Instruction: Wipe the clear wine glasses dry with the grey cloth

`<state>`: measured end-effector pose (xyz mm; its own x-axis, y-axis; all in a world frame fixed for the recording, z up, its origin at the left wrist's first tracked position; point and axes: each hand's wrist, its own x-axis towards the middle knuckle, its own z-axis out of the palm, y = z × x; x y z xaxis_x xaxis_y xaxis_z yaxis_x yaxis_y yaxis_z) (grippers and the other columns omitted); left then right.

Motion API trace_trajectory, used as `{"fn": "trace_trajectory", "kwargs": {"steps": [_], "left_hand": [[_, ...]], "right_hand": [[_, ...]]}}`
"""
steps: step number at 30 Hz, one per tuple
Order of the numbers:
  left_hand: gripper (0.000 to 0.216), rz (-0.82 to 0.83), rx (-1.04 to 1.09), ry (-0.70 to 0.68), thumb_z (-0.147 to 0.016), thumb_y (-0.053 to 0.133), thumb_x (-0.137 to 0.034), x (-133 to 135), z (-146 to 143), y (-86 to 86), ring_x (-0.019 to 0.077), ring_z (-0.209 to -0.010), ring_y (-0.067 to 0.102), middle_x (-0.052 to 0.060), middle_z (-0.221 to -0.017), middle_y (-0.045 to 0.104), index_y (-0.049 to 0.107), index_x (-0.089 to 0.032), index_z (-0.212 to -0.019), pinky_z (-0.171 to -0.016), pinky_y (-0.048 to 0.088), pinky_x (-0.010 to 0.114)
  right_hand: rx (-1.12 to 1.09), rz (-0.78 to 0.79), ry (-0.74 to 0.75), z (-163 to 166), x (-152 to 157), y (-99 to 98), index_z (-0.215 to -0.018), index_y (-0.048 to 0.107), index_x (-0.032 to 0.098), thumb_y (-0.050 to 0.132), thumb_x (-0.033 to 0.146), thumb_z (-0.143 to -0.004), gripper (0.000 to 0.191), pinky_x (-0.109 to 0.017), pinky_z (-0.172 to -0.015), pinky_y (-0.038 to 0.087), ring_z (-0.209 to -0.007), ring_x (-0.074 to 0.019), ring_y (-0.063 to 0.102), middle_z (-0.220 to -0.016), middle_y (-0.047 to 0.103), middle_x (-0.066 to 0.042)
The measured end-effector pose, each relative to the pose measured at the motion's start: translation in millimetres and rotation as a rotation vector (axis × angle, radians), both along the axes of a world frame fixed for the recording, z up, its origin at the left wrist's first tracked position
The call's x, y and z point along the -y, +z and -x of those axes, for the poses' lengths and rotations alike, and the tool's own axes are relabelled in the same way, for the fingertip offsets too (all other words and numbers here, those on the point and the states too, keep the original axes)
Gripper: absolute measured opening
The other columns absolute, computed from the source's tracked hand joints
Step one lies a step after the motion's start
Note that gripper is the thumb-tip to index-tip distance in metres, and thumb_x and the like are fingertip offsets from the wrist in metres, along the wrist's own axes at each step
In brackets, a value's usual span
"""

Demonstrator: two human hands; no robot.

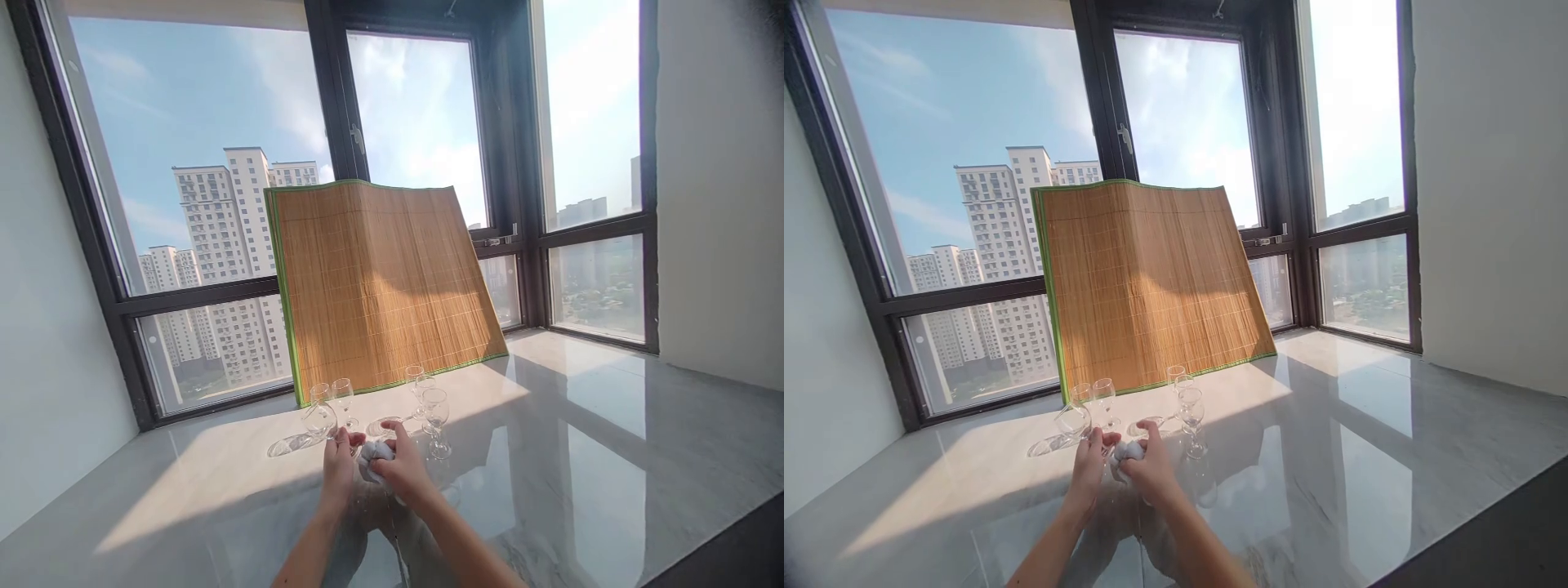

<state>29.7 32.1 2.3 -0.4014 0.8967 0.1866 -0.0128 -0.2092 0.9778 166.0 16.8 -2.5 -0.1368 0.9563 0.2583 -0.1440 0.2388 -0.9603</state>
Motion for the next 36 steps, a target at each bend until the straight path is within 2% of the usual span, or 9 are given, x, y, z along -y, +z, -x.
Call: {"fn": "trace_trajectory", "kwargs": {"steps": [4, 6, 9, 16, 20, 23, 28, 31, 36], "left_hand": [[0.061, -0.005, -0.281, 0.099, -0.071, 0.044, -0.079, -3.2, 8.4, -4.7, 0.0253, -0.074, 0.064, 0.011, -0.070, 0.067, 0.057, -0.020, -0.064, -0.076, 0.049, 0.041], [0.055, -0.056, -0.386, 0.095, -0.077, 0.042, -0.073, 0.6, 7.6, -4.5, 0.0234, -0.072, 0.063, 0.008, -0.070, 0.065, 0.056, -0.021, -0.068, -0.073, 0.048, 0.038], [0.042, -0.103, -0.527, 0.023, -0.086, 0.041, -0.058, 9.2, 2.9, -3.6, 0.0201, -0.068, 0.061, 0.004, -0.071, 0.065, 0.057, -0.020, -0.081, -0.068, 0.046, 0.033], [0.023, -0.254, -0.938, -0.158, -0.088, 0.043, -0.026, 16.4, -7.5, -11.8, 0.0222, -0.094, 0.061, 0.007, -0.096, 0.067, 0.064, -0.021, -0.096, -0.084, 0.047, 0.036], [0.051, -0.371, -0.887, -0.055, -0.086, 0.052, -0.029, 17.2, -9.9, -15.5, 0.0248, -0.113, 0.056, 0.012, -0.127, 0.056, 0.044, -0.021, -0.135, -0.096, 0.046, 0.043], [0.068, -0.374, -0.778, 0.056, -0.088, 0.052, -0.033, 19.6, -9.7, -14.7, 0.0226, -0.108, 0.057, 0.014, -0.136, 0.047, 0.021, -0.022, -0.148, -0.094, 0.048, 0.044], [0.053, -0.320, -0.748, 0.062, -0.091, 0.046, -0.032, 20.4, -9.4, -16.0, 0.0177, -0.088, 0.058, 0.011, -0.120, 0.052, 0.034, -0.021, -0.141, -0.085, 0.051, 0.040], [0.049, -0.281, -0.759, 0.014, -0.089, 0.047, -0.030, 19.5, -9.3, -19.2, 0.0164, -0.087, 0.057, 0.010, -0.121, 0.051, 0.039, -0.023, -0.137, -0.087, 0.050, 0.038], [0.053, -0.191, -0.784, -0.019, -0.086, 0.050, -0.030, 16.6, -5.9, -24.9, 0.0182, -0.091, 0.058, 0.012, -0.131, 0.048, 0.041, -0.021, -0.138, -0.093, 0.047, 0.037]], "right_hand": [[0.244, -0.156, -0.112, 1.2, -1.0, -9.8, -0.122, 0.045, 0.023, 0.066, 0.026, -0.067, 0.059, -0.034, -0.073, 0.045, -0.075, -0.0202, 0.059, -0.077, 0.059, 0.002], [0.292, -0.222, -0.194, 0.8, 2.0, -7.7, -0.124, 0.045, 0.023, 0.070, 0.031, -0.067, 0.063, -0.040, -0.089, 0.045, -0.098, -0.0258, 0.060, -0.100, 0.063, -0.006], [0.266, -0.325, -0.323, -1.7, 8.9, 4.4, -0.132, 0.040, 0.024, 0.073, 0.036, -0.067, 0.073, -0.043, -0.101, 0.041, -0.120, -0.0287, 0.050, -0.131, 0.051, -0.011], [0.140, -0.470, -0.337, -4.7, 15.0, 20.5, -0.136, 0.033, 0.027, 0.064, 0.022, -0.073, 0.070, -0.037, -0.089, 0.049, -0.097, -0.0193, 0.059, -0.115, 0.059, -0.004], [0.197, -0.474, -0.390, -9.0, 16.4, 35.5, -0.134, 0.035, 0.027, 0.065, 0.025, -0.077, 0.065, -0.037, -0.084, 0.050, -0.096, -0.0201, 0.060, -0.109, 0.061, -0.004], [0.407, -0.492, -0.454, -20.0, 5.6, 74.7, -0.134, 0.036, 0.026, 0.068, 0.028, -0.076, 0.066, -0.038, -0.086, 0.048, -0.100, -0.0226, 0.060, -0.112, 0.062, -0.006], [0.985, -0.238, -0.275, -34.8, -48.5, 143.9, -0.135, 0.040, 0.023, 0.075, 0.033, -0.070, 0.074, -0.031, -0.070, 0.048, -0.091, -0.0239, 0.066, -0.113, 0.066, -0.010], [1.180, -0.240, -0.136, -35.3, -77.8, 150.8, -0.140, 0.038, 0.022, 0.083, 0.028, -0.062, 0.091, -0.030, -0.069, 0.047, -0.087, -0.0244, 0.068, -0.106, 0.070, -0.009], [1.243, -0.266, -0.099, -36.1, -97.1, 130.5, -0.144, 0.035, 0.026, 0.085, 0.027, -0.062, 0.096, -0.035, -0.079, 0.049, -0.100, -0.0275, 0.066, -0.121, 0.067, -0.011]]}}
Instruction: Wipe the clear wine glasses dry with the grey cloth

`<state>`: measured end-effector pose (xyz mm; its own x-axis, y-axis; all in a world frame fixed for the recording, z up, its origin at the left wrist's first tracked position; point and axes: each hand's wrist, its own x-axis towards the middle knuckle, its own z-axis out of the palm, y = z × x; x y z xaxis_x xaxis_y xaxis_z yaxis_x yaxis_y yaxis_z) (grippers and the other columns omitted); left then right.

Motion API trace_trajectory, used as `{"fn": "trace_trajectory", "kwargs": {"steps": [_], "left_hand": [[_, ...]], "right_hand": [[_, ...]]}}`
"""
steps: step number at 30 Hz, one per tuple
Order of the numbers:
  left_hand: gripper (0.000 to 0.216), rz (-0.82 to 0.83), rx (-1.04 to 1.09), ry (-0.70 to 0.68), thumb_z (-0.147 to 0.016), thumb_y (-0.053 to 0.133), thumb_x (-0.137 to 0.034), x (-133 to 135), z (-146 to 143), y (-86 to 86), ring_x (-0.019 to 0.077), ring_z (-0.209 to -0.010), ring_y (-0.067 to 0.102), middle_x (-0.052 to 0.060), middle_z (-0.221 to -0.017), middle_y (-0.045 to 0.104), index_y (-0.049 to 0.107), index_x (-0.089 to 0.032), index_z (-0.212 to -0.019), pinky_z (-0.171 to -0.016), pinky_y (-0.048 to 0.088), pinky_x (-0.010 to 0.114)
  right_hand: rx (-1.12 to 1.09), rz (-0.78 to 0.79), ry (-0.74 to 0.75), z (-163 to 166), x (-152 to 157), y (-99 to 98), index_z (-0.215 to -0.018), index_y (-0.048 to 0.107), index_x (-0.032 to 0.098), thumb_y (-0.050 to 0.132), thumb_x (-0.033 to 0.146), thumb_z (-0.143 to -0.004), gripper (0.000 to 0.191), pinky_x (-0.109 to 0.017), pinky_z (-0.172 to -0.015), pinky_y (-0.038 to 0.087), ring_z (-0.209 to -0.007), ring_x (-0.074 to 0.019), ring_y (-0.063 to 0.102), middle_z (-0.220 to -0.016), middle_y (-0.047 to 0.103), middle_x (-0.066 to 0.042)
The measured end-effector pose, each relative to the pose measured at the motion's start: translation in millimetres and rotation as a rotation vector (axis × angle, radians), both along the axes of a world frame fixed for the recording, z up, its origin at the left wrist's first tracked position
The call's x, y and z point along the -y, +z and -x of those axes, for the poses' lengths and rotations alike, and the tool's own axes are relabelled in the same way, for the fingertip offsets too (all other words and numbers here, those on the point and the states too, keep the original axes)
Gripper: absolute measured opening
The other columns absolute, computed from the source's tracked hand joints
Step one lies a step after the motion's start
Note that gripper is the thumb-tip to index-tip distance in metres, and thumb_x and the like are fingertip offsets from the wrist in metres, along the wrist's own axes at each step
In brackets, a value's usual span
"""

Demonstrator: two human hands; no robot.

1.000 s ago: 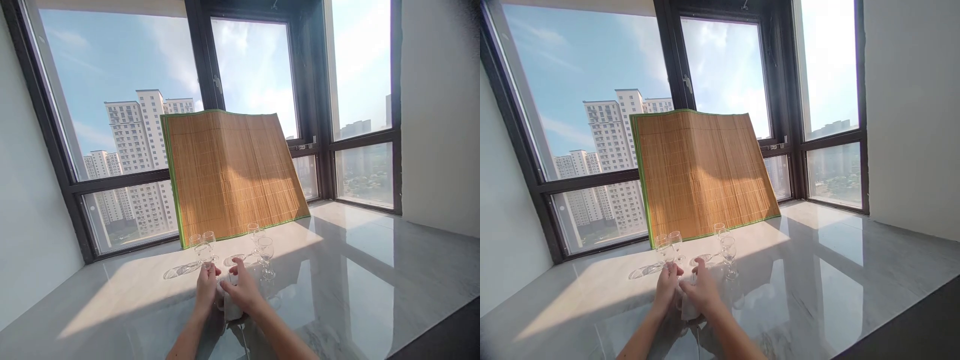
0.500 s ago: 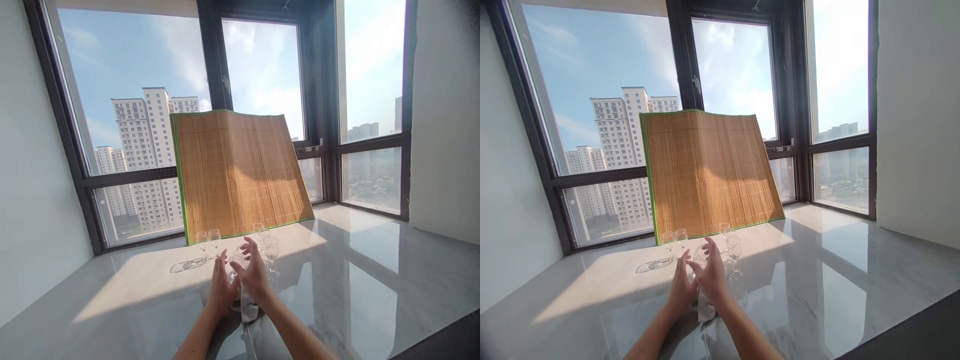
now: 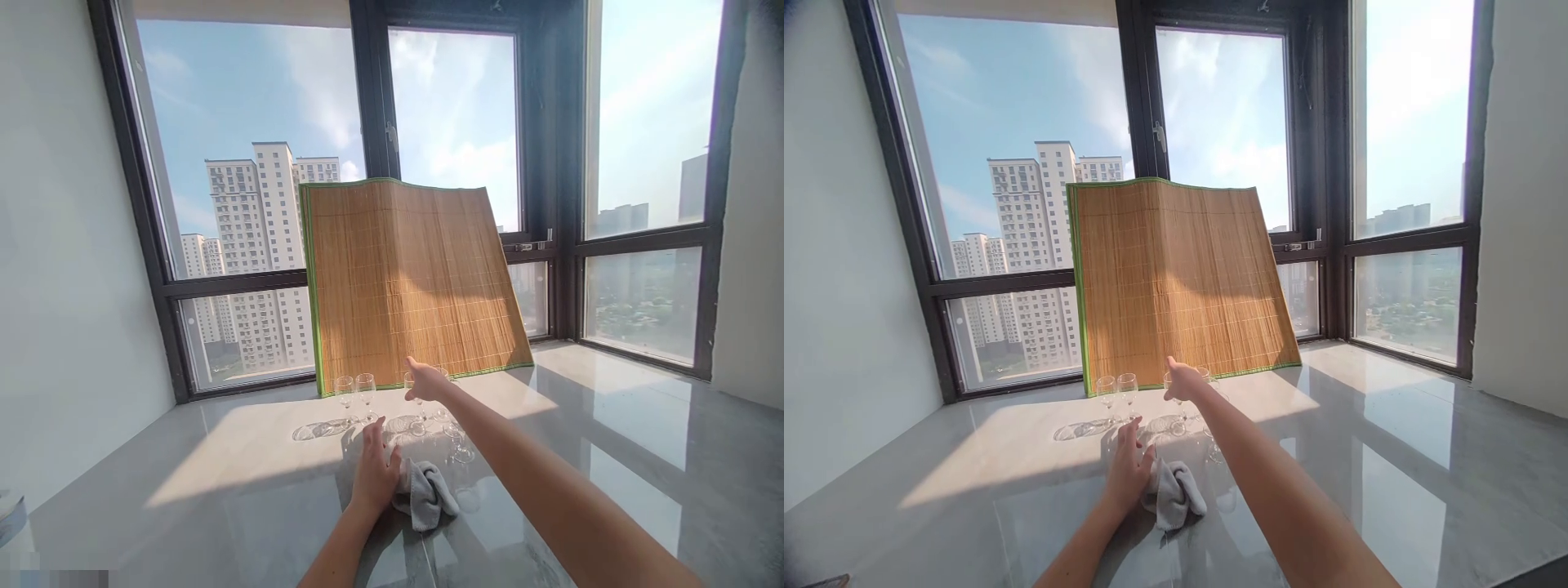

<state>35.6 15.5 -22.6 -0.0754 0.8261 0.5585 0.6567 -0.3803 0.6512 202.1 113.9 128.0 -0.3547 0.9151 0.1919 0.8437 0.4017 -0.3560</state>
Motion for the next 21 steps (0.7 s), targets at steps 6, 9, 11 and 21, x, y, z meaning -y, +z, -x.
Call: {"fn": "trace_trajectory", "kwargs": {"steps": [6, 9, 11, 21], "left_hand": [[0.051, 0.039, -0.041, 0.019, -0.085, 0.049, -0.028, 0.4, 0.0, -0.2, 0.0225, -0.106, 0.057, 0.015, -0.136, 0.047, 0.046, -0.018, -0.135, -0.097, 0.044, 0.037], [0.050, 0.056, -0.063, 0.008, -0.085, 0.049, -0.025, 2.5, -1.4, 1.9, 0.0229, -0.110, 0.056, 0.014, -0.137, 0.046, 0.047, -0.018, -0.134, -0.098, 0.044, 0.037], [0.050, 0.074, -0.067, 0.006, -0.084, 0.048, -0.025, 3.5, -1.8, 2.8, 0.0235, -0.110, 0.056, 0.015, -0.138, 0.045, 0.047, -0.018, -0.134, -0.097, 0.045, 0.038], [0.048, 0.078, -0.076, -0.015, -0.084, 0.047, -0.024, 4.2, -2.3, 3.2, 0.0240, -0.108, 0.056, 0.014, -0.135, 0.046, 0.048, -0.020, -0.132, -0.093, 0.047, 0.038]], "right_hand": [[0.097, -0.007, 0.042, -2.8, -9.1, -9.5, -0.144, 0.035, 0.031, 0.085, 0.035, -0.065, 0.093, -0.051, -0.112, 0.023, -0.120, -0.0297, 0.056, -0.121, 0.067, -0.008], [0.134, -0.020, 0.052, -2.3, -13.9, -11.1, -0.145, 0.034, 0.030, 0.082, 0.042, -0.067, 0.092, -0.056, -0.114, 0.013, -0.127, -0.0302, 0.049, -0.121, 0.066, -0.008], [0.155, -0.036, 0.057, -1.3, -17.2, -12.0, -0.143, 0.037, 0.027, 0.082, 0.046, -0.066, 0.091, -0.056, -0.114, 0.011, -0.131, -0.0313, 0.044, -0.119, 0.066, -0.009], [0.184, -0.003, 0.016, 0.3, -32.9, -8.4, -0.137, 0.043, 0.022, 0.078, 0.055, -0.064, 0.087, -0.053, -0.110, 0.020, -0.113, -0.0302, 0.057, -0.110, 0.069, -0.009]]}}
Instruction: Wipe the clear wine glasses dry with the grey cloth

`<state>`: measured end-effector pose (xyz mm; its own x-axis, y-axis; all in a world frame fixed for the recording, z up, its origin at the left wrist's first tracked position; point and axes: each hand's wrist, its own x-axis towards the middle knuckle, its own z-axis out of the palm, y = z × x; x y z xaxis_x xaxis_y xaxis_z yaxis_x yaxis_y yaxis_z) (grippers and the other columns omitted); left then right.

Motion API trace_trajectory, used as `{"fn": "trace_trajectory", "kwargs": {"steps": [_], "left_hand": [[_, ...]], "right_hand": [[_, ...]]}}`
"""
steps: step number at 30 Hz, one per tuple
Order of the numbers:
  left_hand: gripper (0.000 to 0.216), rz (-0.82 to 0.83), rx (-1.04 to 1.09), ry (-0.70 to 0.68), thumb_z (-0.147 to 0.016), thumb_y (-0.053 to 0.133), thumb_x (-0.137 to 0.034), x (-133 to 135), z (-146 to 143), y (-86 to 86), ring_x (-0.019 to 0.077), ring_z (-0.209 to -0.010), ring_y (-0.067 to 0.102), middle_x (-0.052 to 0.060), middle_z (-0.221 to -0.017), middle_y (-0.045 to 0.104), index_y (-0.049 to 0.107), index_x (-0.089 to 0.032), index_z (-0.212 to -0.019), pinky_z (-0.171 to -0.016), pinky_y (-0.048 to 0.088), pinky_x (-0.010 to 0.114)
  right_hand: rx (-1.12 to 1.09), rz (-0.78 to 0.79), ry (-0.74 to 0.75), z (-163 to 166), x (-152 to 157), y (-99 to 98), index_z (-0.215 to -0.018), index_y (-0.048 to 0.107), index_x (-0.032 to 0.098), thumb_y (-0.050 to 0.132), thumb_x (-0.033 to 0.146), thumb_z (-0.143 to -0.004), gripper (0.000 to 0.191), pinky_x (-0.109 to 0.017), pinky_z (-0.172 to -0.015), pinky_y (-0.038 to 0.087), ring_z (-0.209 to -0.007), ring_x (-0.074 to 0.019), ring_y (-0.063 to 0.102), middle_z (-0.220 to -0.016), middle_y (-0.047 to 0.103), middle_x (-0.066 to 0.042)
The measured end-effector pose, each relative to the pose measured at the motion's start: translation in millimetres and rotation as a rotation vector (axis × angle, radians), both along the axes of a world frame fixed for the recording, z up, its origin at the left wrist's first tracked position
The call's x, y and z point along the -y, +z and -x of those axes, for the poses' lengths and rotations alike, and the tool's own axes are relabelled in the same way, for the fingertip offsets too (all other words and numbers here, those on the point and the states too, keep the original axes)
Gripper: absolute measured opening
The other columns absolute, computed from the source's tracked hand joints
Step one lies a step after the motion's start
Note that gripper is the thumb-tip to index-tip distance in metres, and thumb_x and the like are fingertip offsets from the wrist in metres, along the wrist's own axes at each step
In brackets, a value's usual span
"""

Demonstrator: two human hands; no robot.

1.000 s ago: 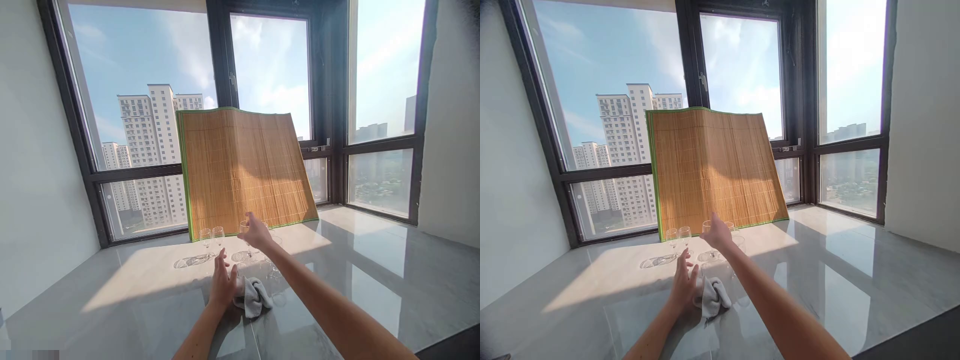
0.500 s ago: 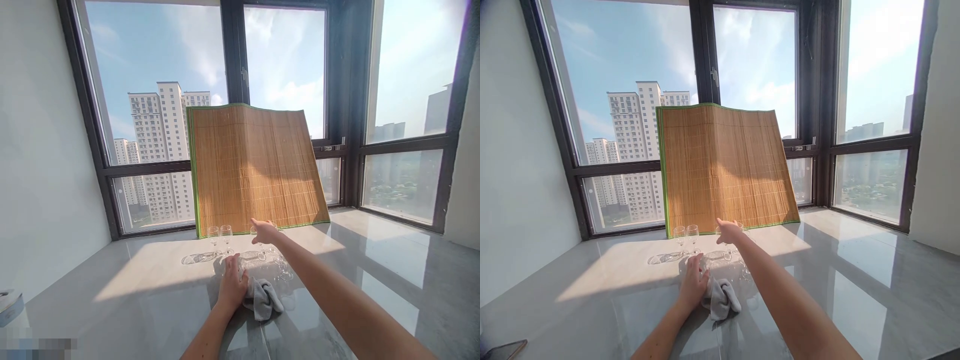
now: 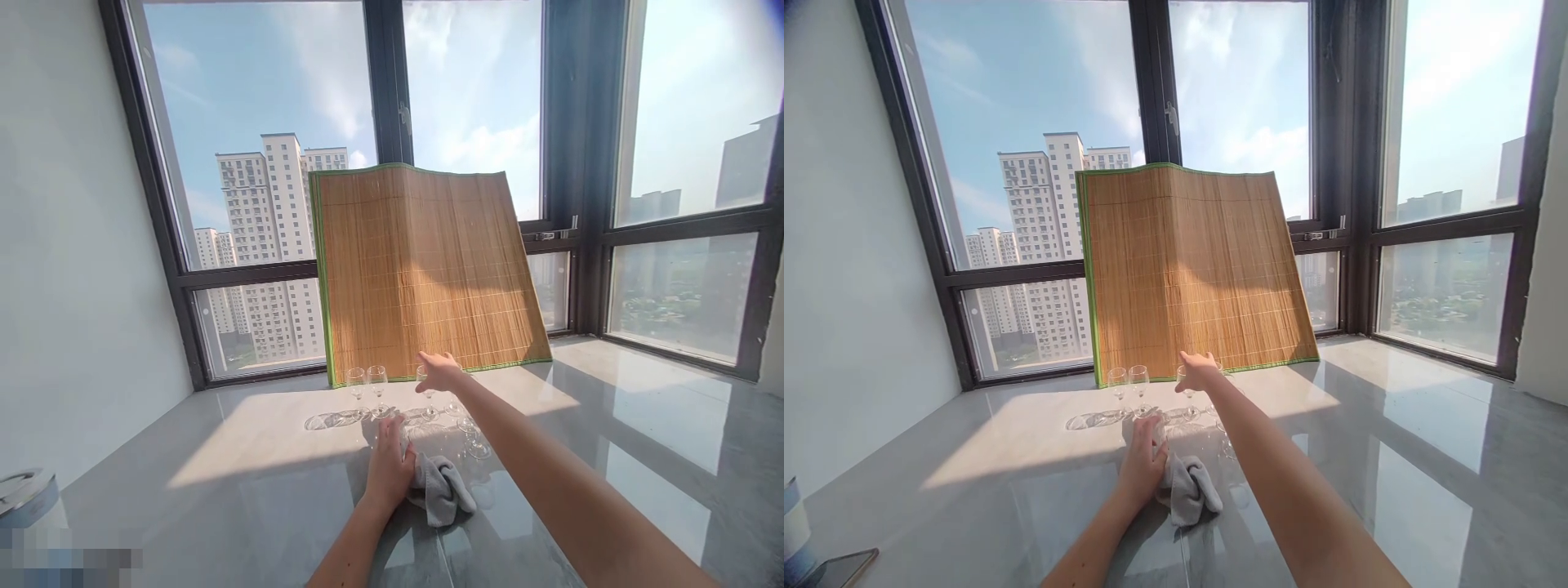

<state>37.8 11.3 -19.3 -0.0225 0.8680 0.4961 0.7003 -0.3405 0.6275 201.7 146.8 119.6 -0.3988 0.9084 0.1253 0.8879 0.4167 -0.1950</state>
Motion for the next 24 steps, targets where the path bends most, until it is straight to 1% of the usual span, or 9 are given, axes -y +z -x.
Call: {"fn": "trace_trajectory", "kwargs": {"steps": [2, 5, 9, 11, 14, 17, 20, 22, 24], "left_hand": [[0.047, 0.002, 0.007, -0.007, -0.084, 0.048, -0.024, 0.4, -0.4, 1.1, 0.0238, -0.107, 0.057, 0.013, -0.133, 0.048, 0.049, -0.020, -0.130, -0.093, 0.047, 0.039], [0.046, 0.001, 0.004, -0.013, -0.083, 0.048, -0.023, 1.5, -0.8, 3.0, 0.0233, -0.106, 0.057, 0.012, -0.131, 0.049, 0.051, -0.020, -0.129, -0.094, 0.047, 0.040], [0.045, 0.000, -0.001, 0.005, -0.083, 0.049, -0.023, 2.9, -0.8, 4.1, 0.0224, -0.104, 0.057, 0.011, -0.130, 0.050, 0.052, -0.021, -0.127, -0.092, 0.048, 0.037], [0.045, -0.011, -0.005, 0.010, -0.083, 0.050, -0.023, 2.9, -0.5, 3.7, 0.0221, -0.103, 0.058, 0.011, -0.130, 0.051, 0.052, -0.020, -0.127, -0.092, 0.049, 0.037], [0.044, -0.025, -0.017, 0.002, -0.082, 0.050, -0.022, 2.4, -0.2, 2.4, 0.0215, -0.103, 0.058, 0.011, -0.128, 0.051, 0.053, -0.020, -0.126, -0.093, 0.048, 0.037], [0.043, -0.023, -0.014, 0.002, -0.083, 0.050, -0.022, 2.0, -0.3, 1.0, 0.0202, -0.102, 0.058, 0.010, -0.128, 0.051, 0.053, -0.021, -0.126, -0.092, 0.049, 0.034], [0.043, -0.013, 0.005, -0.003, -0.083, 0.051, -0.024, 1.7, -0.4, 0.1, 0.0194, -0.101, 0.059, 0.009, -0.128, 0.050, 0.053, -0.023, -0.126, -0.090, 0.049, 0.033], [0.042, -0.013, 0.008, -0.009, -0.083, 0.051, -0.025, 1.2, 0.0, -0.3, 0.0194, -0.101, 0.059, 0.008, -0.128, 0.050, 0.054, -0.024, -0.125, -0.090, 0.049, 0.033], [0.042, -0.018, 0.000, -0.009, -0.083, 0.051, -0.025, 0.2, 0.7, -0.7, 0.0196, -0.101, 0.059, 0.008, -0.127, 0.051, 0.054, -0.023, -0.125, -0.090, 0.049, 0.034]], "right_hand": [[0.000, 0.011, -0.012, -1.5, 0.1, -1.0, -0.136, 0.045, 0.023, 0.078, 0.056, -0.064, 0.085, -0.051, -0.108, 0.024, -0.116, -0.0307, 0.055, -0.113, 0.068, -0.009], [-0.009, 0.009, -0.024, -4.3, 2.6, -0.4, -0.137, 0.044, 0.025, 0.077, 0.057, -0.065, 0.086, -0.051, -0.107, 0.025, -0.124, -0.0318, 0.049, -0.125, 0.063, -0.011], [-0.050, -0.050, -0.054, -13.2, 8.5, 7.7, -0.141, 0.039, 0.024, 0.065, 0.060, -0.077, 0.078, -0.050, -0.105, 0.029, -0.131, -0.0326, 0.042, -0.140, 0.051, -0.015], [-0.072, -0.094, -0.085, -22.5, 13.5, 12.9, -0.141, 0.039, 0.022, 0.054, 0.060, -0.084, 0.070, -0.050, -0.101, 0.033, -0.130, -0.0330, 0.042, -0.141, 0.049, -0.016], [-0.097, -0.148, -0.132, -42.1, 24.9, 16.7, -0.134, 0.045, 0.020, 0.050, 0.063, -0.086, 0.065, -0.046, -0.091, 0.041, -0.124, -0.0342, 0.047, -0.134, 0.054, -0.018], [-0.107, -0.127, -0.195, -62.8, 39.2, 13.7, -0.132, 0.047, 0.019, 0.055, 0.066, -0.081, 0.070, -0.041, -0.081, 0.045, -0.112, -0.0348, 0.056, -0.125, 0.060, -0.019], [-0.109, -0.006, -0.251, -77.5, 52.6, 6.3, -0.141, 0.037, 0.016, 0.059, 0.066, -0.078, 0.083, -0.039, -0.075, 0.046, -0.102, -0.0344, 0.062, -0.123, 0.062, -0.021], [-0.121, 0.062, -0.257, -82.3, 59.8, 0.7, -0.146, 0.030, 0.015, 0.061, 0.063, -0.077, 0.090, -0.038, -0.075, 0.047, -0.104, -0.0347, 0.062, -0.128, 0.060, -0.022], [-0.146, 0.074, -0.249, -83.4, 65.4, -5.2, -0.147, 0.028, 0.013, 0.062, 0.060, -0.078, 0.090, -0.038, -0.077, 0.047, -0.111, -0.0352, 0.060, -0.133, 0.056, -0.022]]}}
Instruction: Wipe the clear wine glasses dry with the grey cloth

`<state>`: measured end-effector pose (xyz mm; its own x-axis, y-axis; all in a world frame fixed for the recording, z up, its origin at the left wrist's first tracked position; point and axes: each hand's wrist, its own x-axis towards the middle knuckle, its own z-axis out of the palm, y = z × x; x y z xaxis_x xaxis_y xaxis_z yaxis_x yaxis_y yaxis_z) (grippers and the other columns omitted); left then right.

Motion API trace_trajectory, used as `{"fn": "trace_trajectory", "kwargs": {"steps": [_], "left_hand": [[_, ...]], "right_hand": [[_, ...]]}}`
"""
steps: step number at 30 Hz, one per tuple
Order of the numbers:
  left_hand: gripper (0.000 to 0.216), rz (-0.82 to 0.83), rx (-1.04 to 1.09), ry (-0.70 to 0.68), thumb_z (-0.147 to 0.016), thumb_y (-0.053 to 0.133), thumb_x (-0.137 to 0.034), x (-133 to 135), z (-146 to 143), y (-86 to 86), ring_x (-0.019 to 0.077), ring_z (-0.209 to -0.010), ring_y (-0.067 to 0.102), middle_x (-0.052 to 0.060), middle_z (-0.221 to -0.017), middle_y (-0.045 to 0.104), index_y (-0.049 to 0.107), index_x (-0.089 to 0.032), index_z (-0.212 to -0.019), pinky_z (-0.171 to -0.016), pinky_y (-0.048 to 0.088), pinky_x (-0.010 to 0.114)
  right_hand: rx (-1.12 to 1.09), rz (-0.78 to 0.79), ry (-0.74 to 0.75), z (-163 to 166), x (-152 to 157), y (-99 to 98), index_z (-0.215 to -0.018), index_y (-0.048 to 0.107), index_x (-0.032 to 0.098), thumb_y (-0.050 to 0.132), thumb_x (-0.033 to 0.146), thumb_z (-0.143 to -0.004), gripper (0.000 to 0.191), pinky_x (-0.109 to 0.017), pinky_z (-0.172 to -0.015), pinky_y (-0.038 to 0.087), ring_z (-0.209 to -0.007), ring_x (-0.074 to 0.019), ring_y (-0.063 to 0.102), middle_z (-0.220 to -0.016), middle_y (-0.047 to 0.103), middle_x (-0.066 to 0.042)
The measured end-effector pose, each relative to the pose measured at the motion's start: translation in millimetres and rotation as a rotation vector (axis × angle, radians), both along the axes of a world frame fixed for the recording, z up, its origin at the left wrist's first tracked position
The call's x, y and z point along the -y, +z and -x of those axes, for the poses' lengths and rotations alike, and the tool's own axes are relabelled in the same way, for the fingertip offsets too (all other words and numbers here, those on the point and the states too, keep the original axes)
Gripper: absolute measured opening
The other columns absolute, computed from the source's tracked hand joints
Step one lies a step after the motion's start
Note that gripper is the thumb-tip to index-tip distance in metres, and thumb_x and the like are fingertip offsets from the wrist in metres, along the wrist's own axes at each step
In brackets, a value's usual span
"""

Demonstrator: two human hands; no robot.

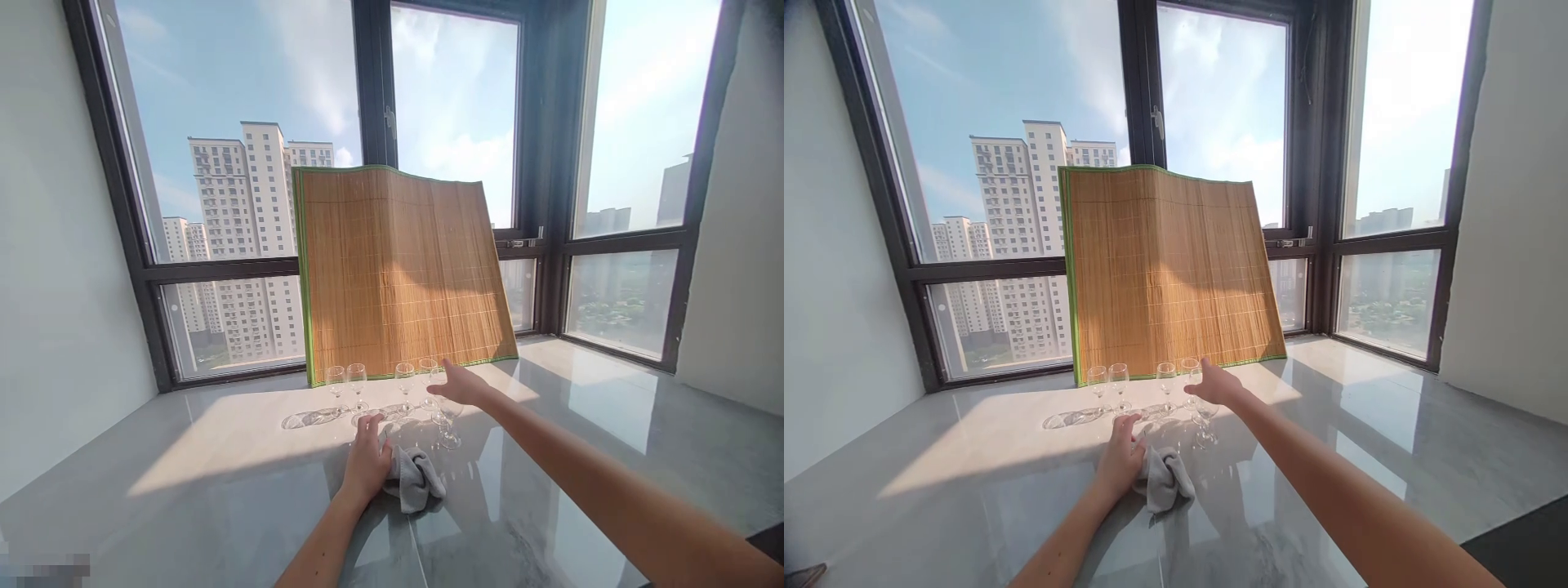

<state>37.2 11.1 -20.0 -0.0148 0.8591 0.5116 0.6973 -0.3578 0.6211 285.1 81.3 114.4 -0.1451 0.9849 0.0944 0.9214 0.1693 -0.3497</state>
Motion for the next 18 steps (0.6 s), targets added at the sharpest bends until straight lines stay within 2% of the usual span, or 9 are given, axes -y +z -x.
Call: {"fn": "trace_trajectory", "kwargs": {"steps": [8, 12, 15, 17, 18], "left_hand": [[0.041, -0.004, -0.026, -0.001, -0.083, 0.049, -0.026, -1.1, 1.1, -1.0, 0.0194, -0.102, 0.059, 0.009, -0.128, 0.049, 0.053, -0.023, -0.124, -0.092, 0.049, 0.034], [0.041, -0.002, -0.030, -0.009, -0.084, 0.048, -0.025, -0.4, -0.3, -0.6, 0.0187, -0.100, 0.059, 0.009, -0.128, 0.049, 0.052, -0.023, -0.125, -0.091, 0.049, 0.034], [0.038, -0.028, 0.008, -0.006, -0.084, 0.048, -0.024, -1.3, -0.2, 1.9, 0.0179, -0.094, 0.059, 0.008, -0.124, 0.051, 0.054, -0.022, -0.122, -0.091, 0.048, 0.035], [0.033, -0.061, 0.038, 0.021, -0.086, 0.046, -0.024, -2.5, 2.7, 5.2, 0.0170, -0.088, 0.059, 0.008, -0.120, 0.054, 0.055, -0.021, -0.117, -0.088, 0.049, 0.035], [0.030, -0.082, 0.049, 0.043, -0.087, 0.044, -0.024, -3.2, 5.4, 7.1, 0.0169, -0.086, 0.059, 0.008, -0.117, 0.055, 0.056, -0.020, -0.115, -0.087, 0.049, 0.035]], "right_hand": [[-0.021, -0.137, 0.004, 3.2, 10.9, -23.4, -0.149, 0.026, 0.016, 0.061, 0.038, -0.078, 0.083, -0.037, -0.082, 0.045, -0.120, -0.0313, 0.054, -0.144, 0.046, -0.019], [-0.036, -0.159, 0.011, -1.7, 13.7, -22.4, -0.148, 0.028, 0.014, 0.061, 0.042, -0.078, 0.082, -0.038, -0.087, 0.043, -0.121, -0.0313, 0.051, -0.141, 0.048, -0.018], [-0.009, -0.381, 0.011, 2.3, 25.4, -14.2, -0.141, 0.038, 0.015, 0.062, 0.046, -0.078, 0.074, -0.045, -0.096, 0.039, -0.125, -0.0347, 0.046, -0.140, 0.048, -0.018], [-0.007, -0.598, 0.065, 13.4, 39.9, -8.8, -0.134, 0.046, 0.016, 0.059, 0.040, -0.081, 0.059, -0.047, -0.103, 0.032, -0.128, -0.0346, 0.041, -0.139, 0.049, -0.017], [-0.023, -0.659, 0.132, 21.7, 48.6, -7.6, -0.130, 0.049, 0.018, 0.056, 0.034, -0.084, 0.050, -0.045, -0.103, 0.032, -0.125, -0.0324, 0.043, -0.135, 0.052, -0.015]]}}
